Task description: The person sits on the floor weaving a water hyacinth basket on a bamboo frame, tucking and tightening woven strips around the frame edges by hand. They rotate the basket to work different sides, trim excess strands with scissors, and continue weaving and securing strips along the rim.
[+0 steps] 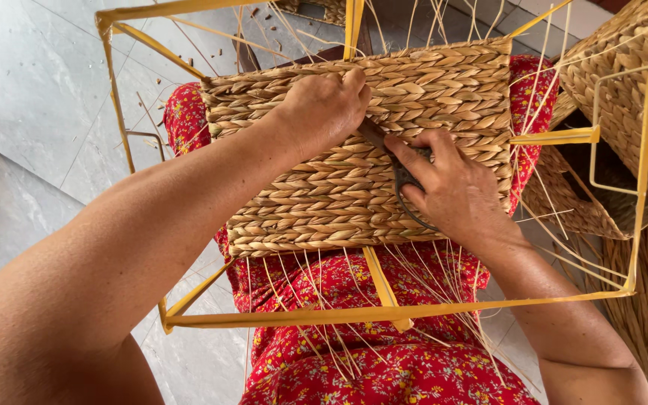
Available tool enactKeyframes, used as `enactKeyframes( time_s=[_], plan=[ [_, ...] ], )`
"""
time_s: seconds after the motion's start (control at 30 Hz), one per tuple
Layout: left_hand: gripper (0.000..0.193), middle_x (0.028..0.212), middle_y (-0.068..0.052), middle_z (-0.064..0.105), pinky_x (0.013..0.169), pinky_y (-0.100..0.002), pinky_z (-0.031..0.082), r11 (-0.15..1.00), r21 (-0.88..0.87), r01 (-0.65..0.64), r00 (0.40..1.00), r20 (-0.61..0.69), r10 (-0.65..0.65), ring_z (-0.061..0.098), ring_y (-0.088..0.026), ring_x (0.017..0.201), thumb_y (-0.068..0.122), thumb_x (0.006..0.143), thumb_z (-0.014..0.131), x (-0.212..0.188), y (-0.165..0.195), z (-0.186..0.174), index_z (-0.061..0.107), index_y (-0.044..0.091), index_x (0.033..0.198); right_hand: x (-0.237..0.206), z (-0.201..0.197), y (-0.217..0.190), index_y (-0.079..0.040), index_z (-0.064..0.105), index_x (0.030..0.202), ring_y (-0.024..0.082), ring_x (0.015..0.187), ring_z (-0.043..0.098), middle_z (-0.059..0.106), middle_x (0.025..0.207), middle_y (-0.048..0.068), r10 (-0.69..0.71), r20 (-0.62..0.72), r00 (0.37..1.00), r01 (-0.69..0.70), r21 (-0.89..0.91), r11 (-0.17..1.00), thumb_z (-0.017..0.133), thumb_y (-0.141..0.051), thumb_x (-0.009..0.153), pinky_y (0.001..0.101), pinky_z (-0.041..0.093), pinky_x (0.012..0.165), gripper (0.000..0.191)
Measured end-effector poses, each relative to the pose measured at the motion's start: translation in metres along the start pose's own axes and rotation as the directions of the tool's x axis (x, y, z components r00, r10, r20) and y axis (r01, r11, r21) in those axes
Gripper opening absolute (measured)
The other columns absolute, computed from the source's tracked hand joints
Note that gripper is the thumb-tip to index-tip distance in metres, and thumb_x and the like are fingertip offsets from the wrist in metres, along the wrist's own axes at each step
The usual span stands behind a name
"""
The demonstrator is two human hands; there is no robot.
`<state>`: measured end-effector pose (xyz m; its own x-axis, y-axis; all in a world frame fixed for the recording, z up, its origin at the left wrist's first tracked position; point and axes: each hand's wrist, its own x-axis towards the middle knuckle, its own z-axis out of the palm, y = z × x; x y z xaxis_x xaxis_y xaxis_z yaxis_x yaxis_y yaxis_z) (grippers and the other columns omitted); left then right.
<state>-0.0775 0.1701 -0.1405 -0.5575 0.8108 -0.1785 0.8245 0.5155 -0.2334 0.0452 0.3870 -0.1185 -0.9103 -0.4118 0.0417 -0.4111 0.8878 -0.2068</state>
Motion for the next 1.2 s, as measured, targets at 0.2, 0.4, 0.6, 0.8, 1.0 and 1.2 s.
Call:
enactKeyframes(
  time_s=[0.2,0.4,0.6,0.8,1.0,1.2],
  plan=[
    [0.032,0.103,-0.012,0.059,0.059,-0.031,0.061,0.999,0.033,0.014,0.998,-0.066,-0.012,0.072,-0.021,0.086,0.013,0.087,0.070,0.001,0.002,0.004,0.064,-0.005,0.112,0.001,0.003,0.001,-0.020,0.059,0.143,0.025,0.085,0.071,0.054,0.117,0.007,-0.019,-0.019,1.000,0.020,0.065,0.998,0.081,-0.016,0.079,0.0377,0.062,0.067,0.068],
    [0.034,0.108,-0.015,0.058,0.061,-0.031,0.061,1.000,-0.001,0.006,0.999,-0.039,-0.006,0.072,-0.022,0.084,0.013,0.087,0.070,0.005,0.003,0.004,0.063,-0.006,0.114,-0.003,0.006,0.002,-0.020,0.057,0.146,0.025,0.087,0.071,0.054,0.117,0.008,-0.012,-0.002,1.000,0.012,0.088,0.996,0.080,-0.015,0.079,0.0369,0.062,0.066,0.071],
    [0.042,0.113,-0.022,0.058,0.054,-0.031,0.061,1.000,0.007,-0.021,0.990,-0.140,0.022,0.072,-0.022,0.078,0.015,0.082,0.073,0.010,0.003,0.009,0.063,-0.006,0.118,-0.003,0.007,0.003,-0.023,0.055,0.148,0.024,0.089,0.070,0.054,0.117,0.008,0.009,0.022,1.000,-0.011,0.075,0.997,0.080,-0.015,0.079,0.0370,0.062,0.067,0.074],
    [0.040,0.114,-0.021,0.058,0.051,-0.033,0.059,1.000,-0.021,-0.008,0.994,-0.113,0.006,0.071,-0.021,0.071,0.017,0.091,0.070,0.012,0.003,0.015,0.063,-0.005,0.123,0.004,0.013,0.006,-0.025,0.054,0.149,0.025,0.090,0.068,0.053,0.115,0.009,-0.004,-0.002,1.000,0.005,0.040,0.999,0.082,-0.016,0.077,0.0375,0.062,0.067,0.077],
    [0.046,0.106,-0.018,0.059,0.049,-0.033,0.058,0.997,0.002,0.072,0.994,-0.083,-0.072,0.071,-0.021,0.068,0.020,0.086,0.072,0.016,0.004,0.014,0.063,-0.006,0.122,-0.001,0.019,0.013,-0.023,0.054,0.151,0.027,0.089,0.068,0.055,0.119,0.011,-0.052,-0.017,0.998,0.054,0.081,0.995,0.082,-0.010,0.078,0.0388,0.063,0.070,0.080],
    [0.031,0.099,-0.015,0.063,0.059,-0.035,0.059,0.995,-0.089,0.049,0.999,0.018,-0.048,0.069,-0.022,0.078,0.018,0.088,0.073,0.012,-0.002,-0.023,0.068,-0.004,0.109,-0.025,0.023,0.022,-0.018,0.062,0.146,0.021,0.085,0.069,0.060,0.115,0.011,0.007,-0.082,0.997,0.011,0.221,0.975,0.085,-0.014,0.086,0.0332,0.062,0.066,0.065]
  ],
)
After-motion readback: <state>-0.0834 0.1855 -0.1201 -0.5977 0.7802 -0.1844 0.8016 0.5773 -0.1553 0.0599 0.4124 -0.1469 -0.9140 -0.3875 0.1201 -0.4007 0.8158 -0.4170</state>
